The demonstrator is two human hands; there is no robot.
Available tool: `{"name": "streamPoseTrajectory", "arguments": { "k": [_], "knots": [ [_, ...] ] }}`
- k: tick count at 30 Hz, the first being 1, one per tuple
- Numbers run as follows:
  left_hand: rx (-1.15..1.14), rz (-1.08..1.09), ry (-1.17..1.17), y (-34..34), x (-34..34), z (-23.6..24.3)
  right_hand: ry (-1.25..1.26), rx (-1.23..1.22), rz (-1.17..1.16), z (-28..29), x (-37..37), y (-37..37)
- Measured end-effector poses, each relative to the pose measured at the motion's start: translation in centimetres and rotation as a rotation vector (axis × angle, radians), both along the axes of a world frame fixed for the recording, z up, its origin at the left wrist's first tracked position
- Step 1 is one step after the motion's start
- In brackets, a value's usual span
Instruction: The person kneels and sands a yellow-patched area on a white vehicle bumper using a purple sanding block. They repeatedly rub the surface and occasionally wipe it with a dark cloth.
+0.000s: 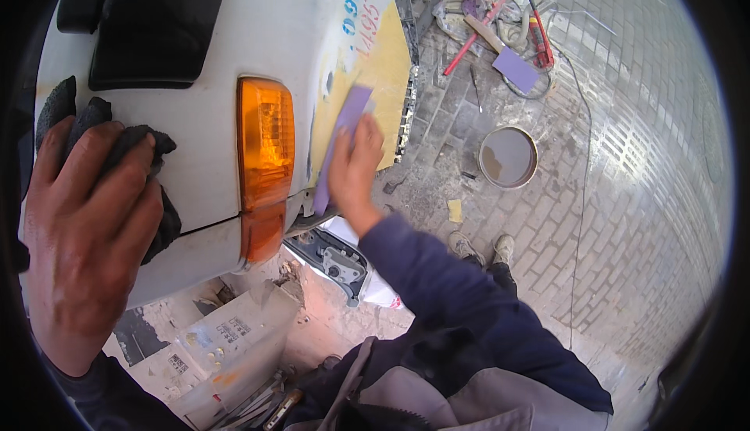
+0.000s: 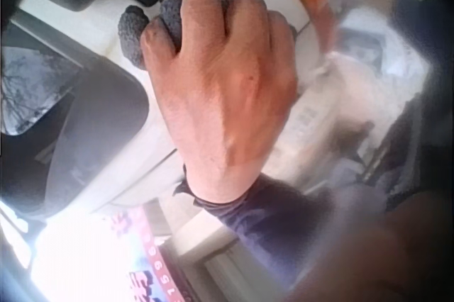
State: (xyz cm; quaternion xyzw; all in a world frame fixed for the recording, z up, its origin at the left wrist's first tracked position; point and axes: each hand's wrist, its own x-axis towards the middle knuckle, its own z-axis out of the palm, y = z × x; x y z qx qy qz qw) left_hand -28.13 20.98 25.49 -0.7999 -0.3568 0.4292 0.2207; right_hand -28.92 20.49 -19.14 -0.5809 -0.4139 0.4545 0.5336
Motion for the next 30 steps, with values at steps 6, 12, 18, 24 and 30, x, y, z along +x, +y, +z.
{"name": "streamPoseTrajectory", "arguments": {
  "k": [6,12,18,24,30],
  "knots": [
    [0.011,0.028,0.037,-0.3,-0.4,-0.4,-0.052,0.040,-0.079,0.8,-0.5,1.0],
    [0.053,0.027,-0.118,0.0,-0.6,-0.9,-0.133,0.052,0.036,1.3,0.5,0.5],
    [-0.028,0.050,-0.100,0.3,-0.3,-0.4,-0.093,0.112,0.000,-0.3,-0.5,-2.5],
    [-0.021,0.001,-0.112,0.3,-0.4,-0.4,0.073,-0.007,0.103,-0.2,0.5,2.6],
    [0.094,0.169,-0.203,0.0,-0.5,-0.6,-0.034,0.071,-0.075,2.8,-0.2,-1.2]
  ]
}}
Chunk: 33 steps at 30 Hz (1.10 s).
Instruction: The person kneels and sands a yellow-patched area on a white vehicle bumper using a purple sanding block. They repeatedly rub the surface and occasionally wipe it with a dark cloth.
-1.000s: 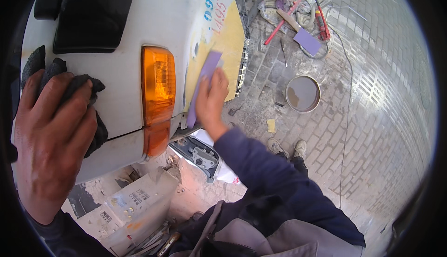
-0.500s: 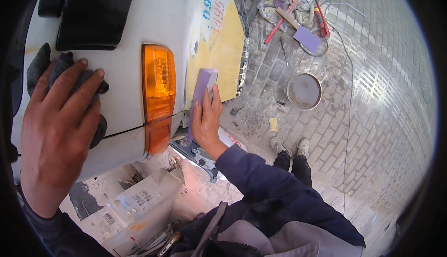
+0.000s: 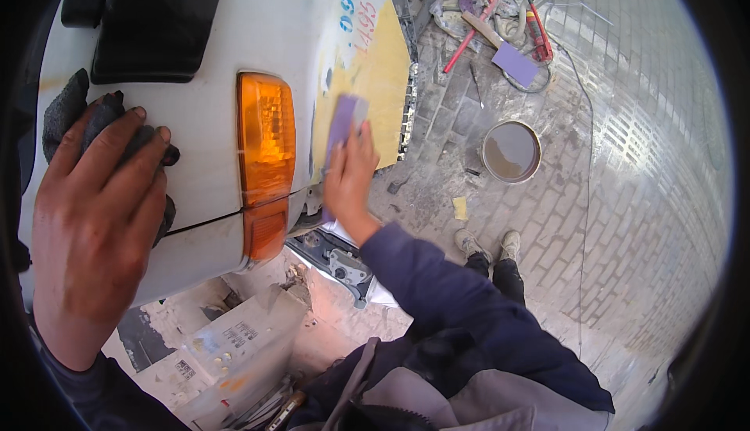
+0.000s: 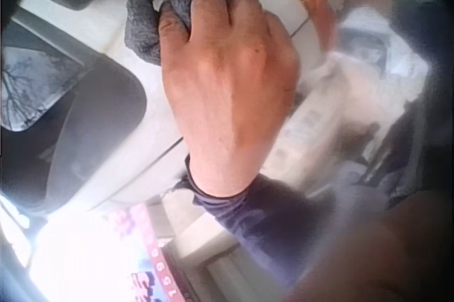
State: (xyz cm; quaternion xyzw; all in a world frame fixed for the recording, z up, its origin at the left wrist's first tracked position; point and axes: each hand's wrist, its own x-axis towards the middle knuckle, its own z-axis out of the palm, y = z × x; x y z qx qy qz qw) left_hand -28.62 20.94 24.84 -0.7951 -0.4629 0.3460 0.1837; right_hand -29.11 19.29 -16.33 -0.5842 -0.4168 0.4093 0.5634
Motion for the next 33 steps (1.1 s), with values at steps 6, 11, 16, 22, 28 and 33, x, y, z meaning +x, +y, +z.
{"name": "streamPoseTrajectory", "arguments": {
  "k": [6,11,16,22,28,33],
  "knots": [
    [-0.048,-0.096,0.036,-0.1,0.1,0.1,0.134,-0.267,0.075,-1.8,1.5,5.2],
    [-0.053,-0.121,0.113,-0.1,-0.2,-0.3,-0.291,0.210,-0.186,-1.5,-0.7,-0.3],
    [-0.031,-0.164,0.164,-0.4,-0.2,-0.5,0.184,-0.268,-0.023,-6.8,-0.5,4.9],
    [-0.048,-0.146,0.181,-0.4,0.1,-0.4,-0.142,0.056,0.043,0.7,-0.3,-2.4],
    [-0.052,-0.179,0.172,-0.4,-0.6,-0.2,0.292,-0.376,-0.016,-4.2,0.6,2.2],
    [-0.043,-0.199,0.206,-0.6,-0.8,-0.3,-0.095,-0.038,-0.145,-5.9,-1.9,-2.3]
  ]
}}
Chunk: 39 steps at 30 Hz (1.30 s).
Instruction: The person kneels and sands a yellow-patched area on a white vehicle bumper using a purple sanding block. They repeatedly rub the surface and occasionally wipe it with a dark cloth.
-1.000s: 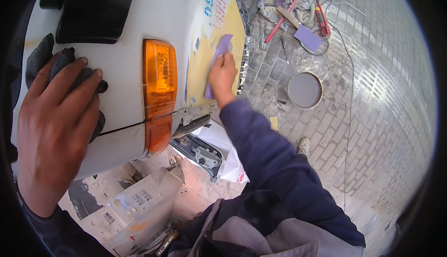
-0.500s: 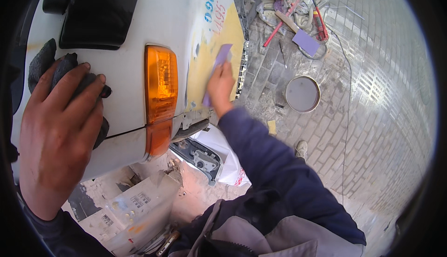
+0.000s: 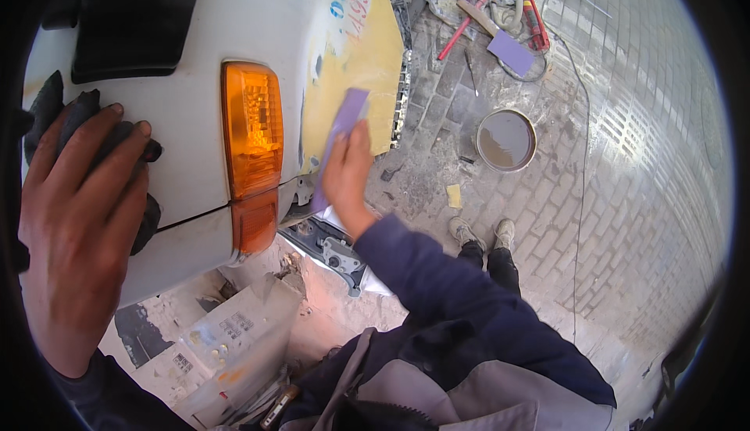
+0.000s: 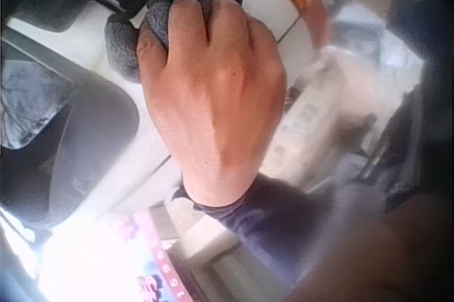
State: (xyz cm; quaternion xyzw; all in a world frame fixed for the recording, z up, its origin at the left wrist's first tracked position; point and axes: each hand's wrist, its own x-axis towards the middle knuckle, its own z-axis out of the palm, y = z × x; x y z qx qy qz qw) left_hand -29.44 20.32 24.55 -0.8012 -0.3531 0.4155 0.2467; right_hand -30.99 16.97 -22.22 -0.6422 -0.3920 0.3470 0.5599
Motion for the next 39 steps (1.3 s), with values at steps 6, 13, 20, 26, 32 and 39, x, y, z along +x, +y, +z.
{"name": "streamPoseTrajectory", "arguments": {
  "k": [6,13,20,26,32,39],
  "knots": [
    [-0.002,0.013,-0.001,-0.2,0.0,0.1,0.251,-0.327,0.126,-2.3,0.4,0.7],
    [0.053,0.031,0.010,-0.7,-0.7,-0.4,0.145,-0.157,0.015,0.1,-0.4,-1.3],
    [0.040,-0.002,0.009,-0.8,-1.5,-0.2,0.488,-0.537,0.169,-2.8,-0.2,-0.5],
    [0.041,0.038,0.003,-1.2,-1.8,-0.2,0.136,-0.149,0.000,1.2,-0.8,-2.0],
    [0.043,0.010,-0.023,-1.1,-2.2,-0.1,0.402,-0.511,0.098,-1.4,-0.9,-1.6],
    [0.049,-0.012,-0.043,-1.1,-2.8,-0.4,0.169,-0.213,0.014,2.7,-1.0,-3.6]
  ]
}}
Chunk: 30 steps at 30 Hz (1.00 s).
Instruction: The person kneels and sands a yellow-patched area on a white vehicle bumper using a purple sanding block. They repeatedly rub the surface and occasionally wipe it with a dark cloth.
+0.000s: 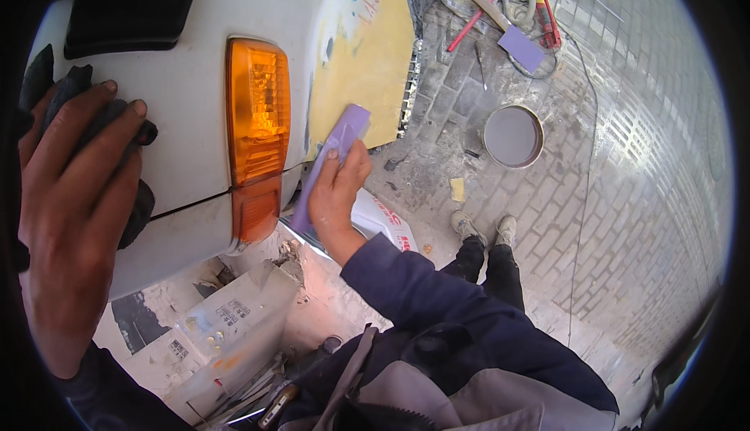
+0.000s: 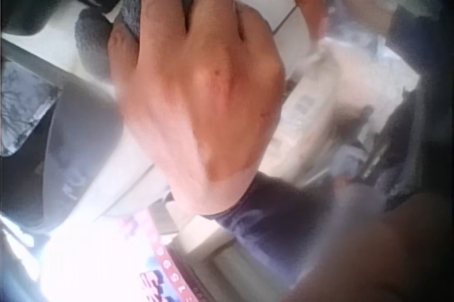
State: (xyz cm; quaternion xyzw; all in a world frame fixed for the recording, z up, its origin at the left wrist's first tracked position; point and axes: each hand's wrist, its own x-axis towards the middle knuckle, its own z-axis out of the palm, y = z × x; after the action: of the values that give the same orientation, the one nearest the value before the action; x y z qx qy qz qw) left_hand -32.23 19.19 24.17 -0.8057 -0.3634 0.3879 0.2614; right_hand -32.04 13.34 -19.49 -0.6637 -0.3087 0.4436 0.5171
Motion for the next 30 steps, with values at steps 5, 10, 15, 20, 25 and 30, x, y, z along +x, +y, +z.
{"name": "streamPoseTrajectory", "arguments": {
  "k": [5,10,15,20,25,30],
  "knots": [
    [-0.031,-0.057,-0.034,0.5,-0.1,0.3,0.149,-0.199,0.094,-1.5,1.3,2.3],
    [-0.016,-0.048,-0.059,0.3,0.2,0.2,0.056,-0.096,0.046,0.9,0.2,0.6],
    [-0.027,-0.043,-0.058,0.2,0.2,0.3,0.022,-0.043,0.012,0.3,-0.2,0.3],
    [-0.038,-0.105,-0.061,0.6,-0.3,0.1,0.081,-0.142,0.079,0.4,0.2,0.7],
    [-0.057,-0.147,-0.056,1.3,-0.3,0.3,-0.015,0.152,0.043,1.5,-0.1,0.1],
    [-0.065,-0.194,-0.055,1.5,-0.7,0.1,0.152,-0.193,0.003,0.2,1.3,1.7]
  ]
}}
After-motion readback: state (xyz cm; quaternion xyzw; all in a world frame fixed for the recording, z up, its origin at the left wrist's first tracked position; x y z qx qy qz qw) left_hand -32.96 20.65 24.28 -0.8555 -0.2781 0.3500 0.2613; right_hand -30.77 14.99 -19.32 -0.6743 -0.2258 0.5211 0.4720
